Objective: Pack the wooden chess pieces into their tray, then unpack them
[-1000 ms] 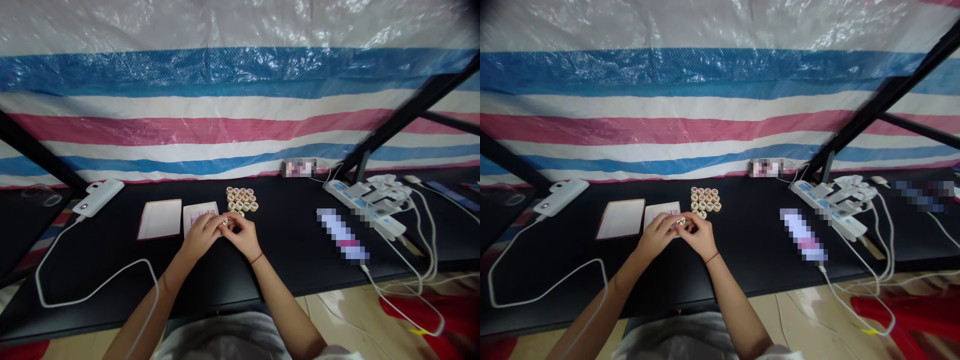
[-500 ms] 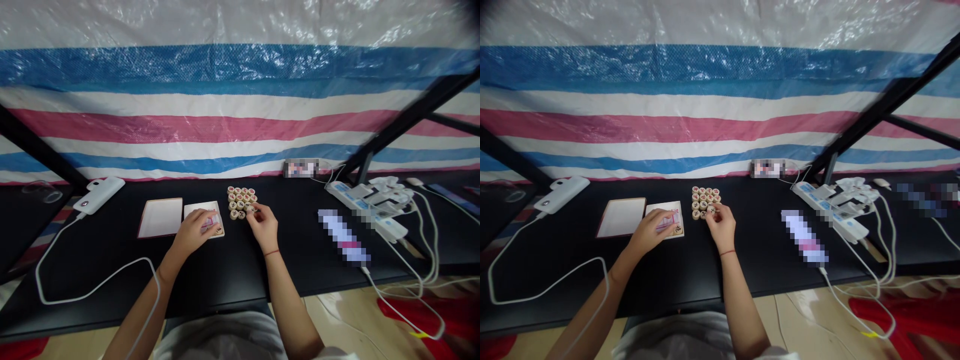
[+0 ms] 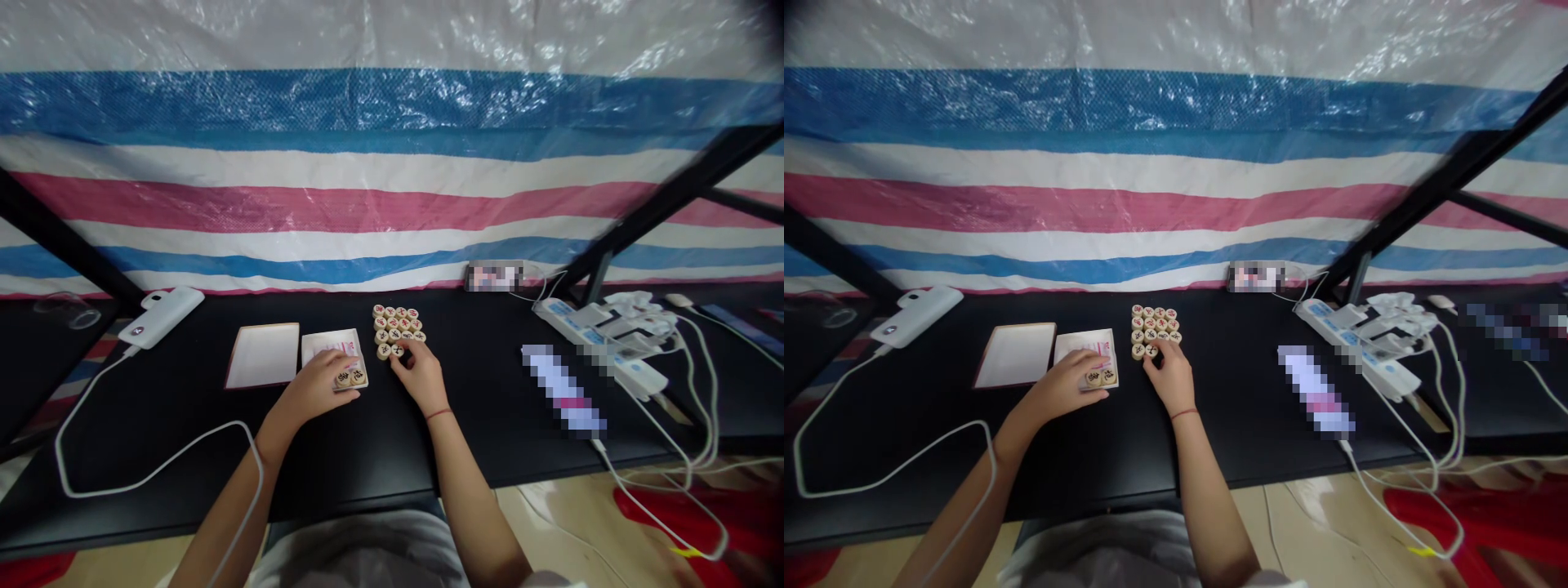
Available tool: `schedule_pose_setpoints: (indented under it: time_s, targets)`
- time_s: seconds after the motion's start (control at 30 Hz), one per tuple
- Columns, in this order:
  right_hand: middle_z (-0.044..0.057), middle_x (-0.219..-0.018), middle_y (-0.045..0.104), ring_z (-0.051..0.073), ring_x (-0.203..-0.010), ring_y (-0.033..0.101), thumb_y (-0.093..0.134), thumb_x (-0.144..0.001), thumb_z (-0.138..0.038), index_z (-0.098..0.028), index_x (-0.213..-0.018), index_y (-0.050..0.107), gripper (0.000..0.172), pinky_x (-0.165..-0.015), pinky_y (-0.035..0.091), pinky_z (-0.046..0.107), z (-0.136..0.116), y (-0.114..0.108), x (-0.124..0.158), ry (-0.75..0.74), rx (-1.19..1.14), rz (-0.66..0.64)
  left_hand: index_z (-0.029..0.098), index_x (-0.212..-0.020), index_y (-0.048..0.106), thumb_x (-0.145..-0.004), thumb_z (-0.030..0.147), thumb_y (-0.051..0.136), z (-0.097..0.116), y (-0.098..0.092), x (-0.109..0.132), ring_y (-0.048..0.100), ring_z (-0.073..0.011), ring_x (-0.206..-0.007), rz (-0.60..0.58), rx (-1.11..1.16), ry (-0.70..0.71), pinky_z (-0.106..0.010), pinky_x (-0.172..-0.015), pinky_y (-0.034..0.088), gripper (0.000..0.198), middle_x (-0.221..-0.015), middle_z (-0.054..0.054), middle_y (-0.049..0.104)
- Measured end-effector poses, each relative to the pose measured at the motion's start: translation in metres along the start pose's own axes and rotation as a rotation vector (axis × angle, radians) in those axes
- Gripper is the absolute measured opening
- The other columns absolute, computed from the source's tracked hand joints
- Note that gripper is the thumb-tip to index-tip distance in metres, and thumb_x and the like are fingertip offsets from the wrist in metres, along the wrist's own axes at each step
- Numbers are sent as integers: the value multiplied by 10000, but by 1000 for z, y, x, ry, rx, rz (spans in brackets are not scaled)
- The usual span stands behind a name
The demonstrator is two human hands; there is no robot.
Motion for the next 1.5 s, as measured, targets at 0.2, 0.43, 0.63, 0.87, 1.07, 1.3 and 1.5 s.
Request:
schedule_pose_setpoints:
  time_s: [0.2, 0.43, 0.63, 0.87, 1.07, 1.3, 1.5]
  targets:
    - [42, -904, 660, 119, -549, 501, 592, -799, -362, -192, -928, 616, 215, -597, 434, 274, 2, 1, 0, 34, 16, 27, 240, -1184, 616, -784, 242, 687, -3, 3, 0, 584, -216, -1047, -29, 13, 4, -356, -953, 481, 405, -1089, -47, 623]
    - [52, -911, 643, 158, -673, 570, 561, -809, -309, -209, -941, 639, 183, -617, 460, 272, 1, 1, 0, 1, 10, 3, 228, -1141, 633, -794, 250, 676, -2, 2, 0, 580, -210, -1003, -51, 27, -21, -352, -934, 478, 350, -1041, -49, 599]
    - [69, -898, 626, 181, -753, 591, 563, -847, -337, -195, -932, 659, 192, -695, 489, 298, -13, -5, 3, -43, 12, 110, 221, -1089, 652, -819, 366, 671, 1, 1, -2, 552, -214, -992, -5, -47, 4, -345, -912, 460, 307, -1029, -54, 609]
    - [39, -876, 710, 155, -785, 652, 432, -975, -306, -224, -975, 694, 275, -739, 464, 243, -44, 13, 14, -270, -48, -310, 182, -857, 679, -951, 346, 474, 7, 5, -4, 522, -240, -923, 88, -422, -128, -358, -773, 398, 279, -939, -76, 647]
    - [43, -802, 699, 148, -749, 638, 420, -987, -291, -198, -854, 696, 319, -704, 409, 233, -49, 22, 17, -292, 151, -361, 174, -863, 652, -963, 332, 459, 5, 10, -2, 549, -227, -895, 17, -464, -135, -340, -755, 384, 269, -921, -78, 631]
    - [32, -773, 683, 139, -713, 620, 452, -969, -261, -194, -802, 676, 286, -665, 375, 234, -51, 22, 18, -274, 190, -336, 161, -868, 641, -993, 313, 371, 10, 9, -2, 592, -218, -880, -61, -437, -136, -328, -732, 354, 335, -870, -70, 668]
    - [29, -762, 671, 137, -710, 615, 469, -960, -240, -187, -791, 668, 267, -655, 369, 229, -50, 23, 18, -267, 184, -319, 171, -851, 652, -975, 263, 375, 10, 6, -1, 586, -216, -910, -77, -345, -116, -333, -762, 342, 318, -898, -65, 674]
Point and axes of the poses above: each hand's wrist, its own x-axis away from the middle knuckle, its own y-axis out of the palm, z = x × y, the point moved 1 cm from there along -x, towards the middle knuckle
